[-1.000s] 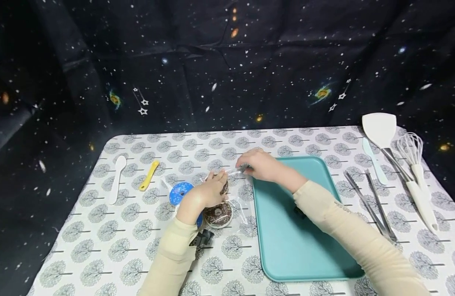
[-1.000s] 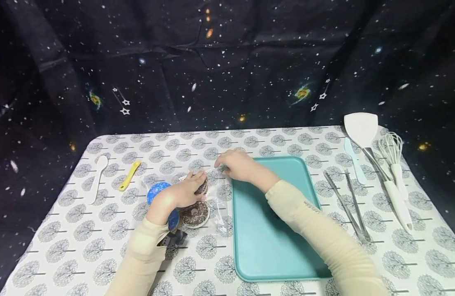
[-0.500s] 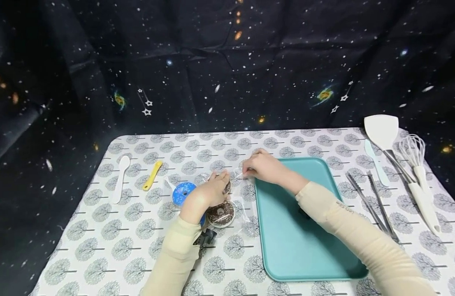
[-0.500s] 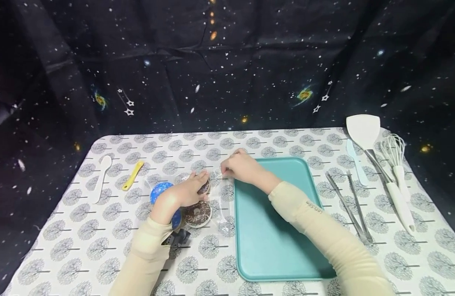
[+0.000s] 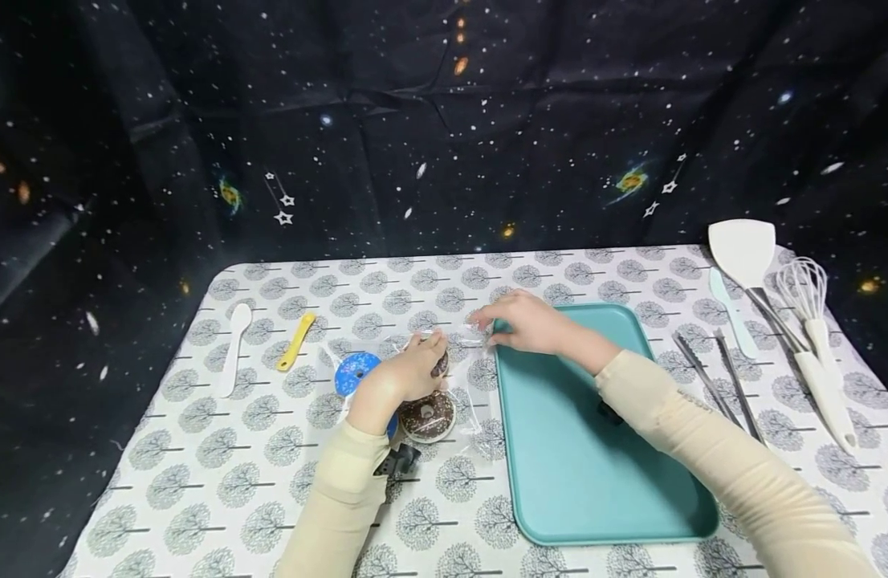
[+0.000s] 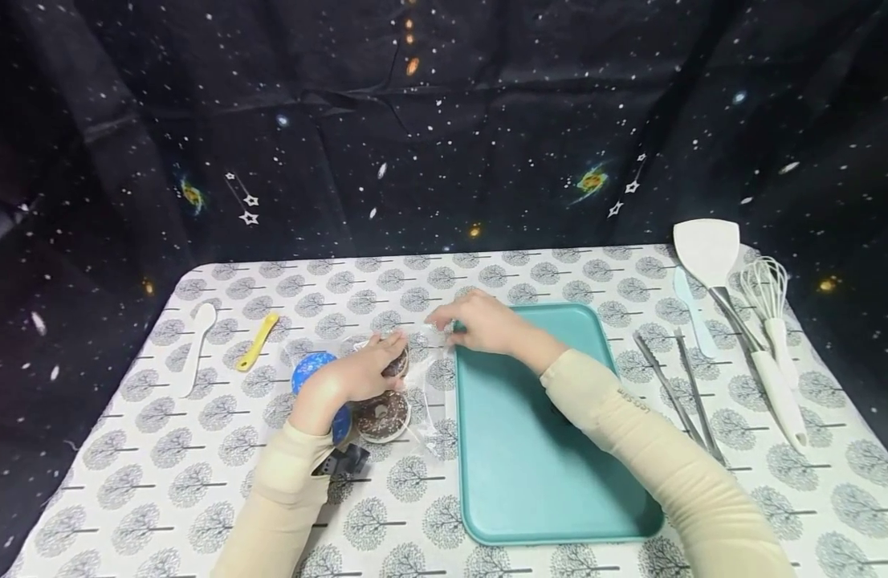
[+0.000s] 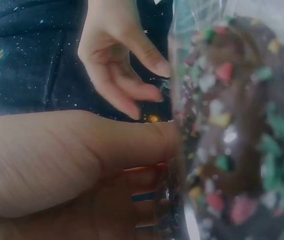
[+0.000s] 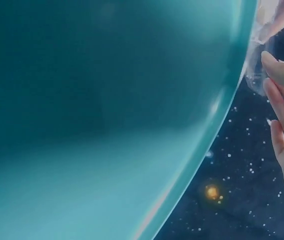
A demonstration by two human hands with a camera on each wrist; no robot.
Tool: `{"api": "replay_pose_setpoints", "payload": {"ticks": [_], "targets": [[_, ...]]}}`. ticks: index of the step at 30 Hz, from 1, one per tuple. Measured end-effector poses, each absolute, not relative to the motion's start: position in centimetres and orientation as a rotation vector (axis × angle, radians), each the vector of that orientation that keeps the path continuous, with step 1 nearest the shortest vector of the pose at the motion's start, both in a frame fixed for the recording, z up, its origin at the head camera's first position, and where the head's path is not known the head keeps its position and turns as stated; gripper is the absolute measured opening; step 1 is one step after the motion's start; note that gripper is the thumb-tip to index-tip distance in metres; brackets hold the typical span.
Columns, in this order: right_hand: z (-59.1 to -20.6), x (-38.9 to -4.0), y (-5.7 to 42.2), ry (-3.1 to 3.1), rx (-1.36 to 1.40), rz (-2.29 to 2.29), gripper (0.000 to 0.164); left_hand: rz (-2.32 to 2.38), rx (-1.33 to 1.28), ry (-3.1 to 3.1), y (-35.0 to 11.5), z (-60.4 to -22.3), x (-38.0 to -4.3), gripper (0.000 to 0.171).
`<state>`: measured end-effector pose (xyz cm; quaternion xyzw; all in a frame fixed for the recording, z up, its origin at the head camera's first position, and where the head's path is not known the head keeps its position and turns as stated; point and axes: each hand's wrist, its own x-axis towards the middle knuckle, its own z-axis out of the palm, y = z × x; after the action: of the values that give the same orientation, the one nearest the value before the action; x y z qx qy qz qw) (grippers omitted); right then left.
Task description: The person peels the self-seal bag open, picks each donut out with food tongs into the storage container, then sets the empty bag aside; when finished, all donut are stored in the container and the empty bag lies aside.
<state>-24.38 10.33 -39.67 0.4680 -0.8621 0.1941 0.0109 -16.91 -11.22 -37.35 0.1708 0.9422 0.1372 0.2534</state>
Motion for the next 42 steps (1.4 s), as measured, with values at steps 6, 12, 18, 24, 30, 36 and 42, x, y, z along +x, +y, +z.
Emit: {"api": "replay_pose_setpoints", "payload": {"ticks": [6, 12, 18, 24, 30, 36, 42], "targets": [[-39.3, -23.4, 9.5, -2.682, 1.559, 0.551, 0.027, 0.369, 0.467, 2.564, -11.0, -37.3, -17.0, 0.071], [-39.3, -22.5, 8.4, -2.664, 1.629, 0.397, 0.009, 0.363, 0.456, 2.564, -11.1, -37.4, -16.9, 0.071], [-39.5, -22.4, 9.4, -2.713, 1.606, 0.463, 0.006, 0.376, 0.468, 2.569, -11.2, -37.5, -16.8, 0.070], [-40.0, -22.1, 10.9, -2.692, 1.559, 0.628, 0.008, 0.416, 0.470, 2.562, -11.5, -37.9, -16.9, 0.071], [-39.6, -20.8, 10.1, -2.649, 1.579, 0.537, 0.023, 0.402, 0.495, 2.552, -11.5, -37.7, -16.9, 0.071], [-39.4, -19.7, 8.6, -2.587, 1.755, 0.501, 0.015, 0.412, 0.481, 2.554, -11.6, -37.5, -16.9, 0.071], [-40.0, -19.7, 8.7, -2.629, 1.773, 0.502, 0.011, 0.426, 0.485, 2.545, -11.6, -37.6, -17.0, 0.070]]}}
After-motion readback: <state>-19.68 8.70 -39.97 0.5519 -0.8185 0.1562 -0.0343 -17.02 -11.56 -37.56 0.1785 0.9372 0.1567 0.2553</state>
